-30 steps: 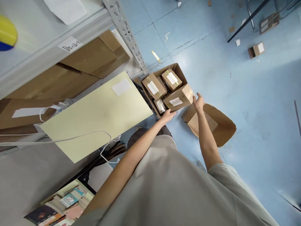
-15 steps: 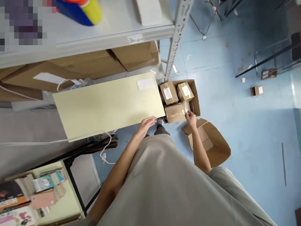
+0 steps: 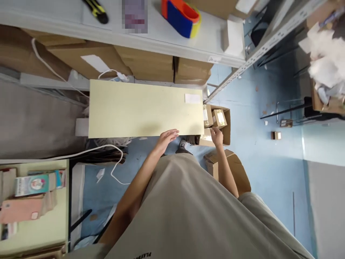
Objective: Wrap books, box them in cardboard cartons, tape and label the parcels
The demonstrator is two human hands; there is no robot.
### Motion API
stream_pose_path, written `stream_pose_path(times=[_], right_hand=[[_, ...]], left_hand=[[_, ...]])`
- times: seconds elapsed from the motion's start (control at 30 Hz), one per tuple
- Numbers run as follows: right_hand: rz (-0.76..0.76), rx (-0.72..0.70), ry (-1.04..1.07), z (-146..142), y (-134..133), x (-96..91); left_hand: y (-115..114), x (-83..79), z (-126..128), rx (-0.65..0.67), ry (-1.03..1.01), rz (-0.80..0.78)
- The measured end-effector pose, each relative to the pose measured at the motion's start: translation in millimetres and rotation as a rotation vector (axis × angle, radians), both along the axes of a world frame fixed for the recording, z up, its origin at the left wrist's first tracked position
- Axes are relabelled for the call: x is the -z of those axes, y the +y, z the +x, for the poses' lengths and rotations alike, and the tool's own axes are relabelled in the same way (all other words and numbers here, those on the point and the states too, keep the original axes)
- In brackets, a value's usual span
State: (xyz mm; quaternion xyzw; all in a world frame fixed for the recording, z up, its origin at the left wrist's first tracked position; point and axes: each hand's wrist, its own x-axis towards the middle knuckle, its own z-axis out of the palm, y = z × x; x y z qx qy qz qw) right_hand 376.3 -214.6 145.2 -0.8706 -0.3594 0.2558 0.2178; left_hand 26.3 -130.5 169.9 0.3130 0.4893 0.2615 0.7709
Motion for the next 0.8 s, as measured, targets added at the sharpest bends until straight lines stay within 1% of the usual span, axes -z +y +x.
stream_pose_path(times=[0.07, 0.13, 0.23, 0.33, 0.47, 0.6, 0.7, 0.8], right_hand=[[0.080, -0.074, -0.004, -28, 11, -16.9], [0.188, -0.137, 0.015, -63, 24, -32.2], [0.356, -0.218, 0.064, -128, 45, -49.7], [0.421, -0.350, 0.125, -202, 68, -60.7], [0.402, -0.607, 0.224, -304, 100, -67.5], [0.340, -0.914, 0.316, -401, 126, -68.7], [0.282, -1.113, 0.377, -463, 139, -67.4], [0.212, -1.266, 0.426, -520, 150, -62.1]], left_hand=[[4, -6.0, -22, -0.050, -0.022, 0.020], [7, -14.0, -49, -0.118, -0.040, 0.062], [7, -26.1, -96, -0.240, -0.049, 0.134], [-2, -31.6, -147, -0.404, -0.059, 0.221], [-21, -27.3, -218, -0.699, -0.084, 0.311], [-49, -20.8, -285, -0.992, -0.074, 0.306], [-74, -19.2, -325, -1.185, -0.034, 0.280], [-99, -19.7, -356, -1.335, 0.028, 0.231]])
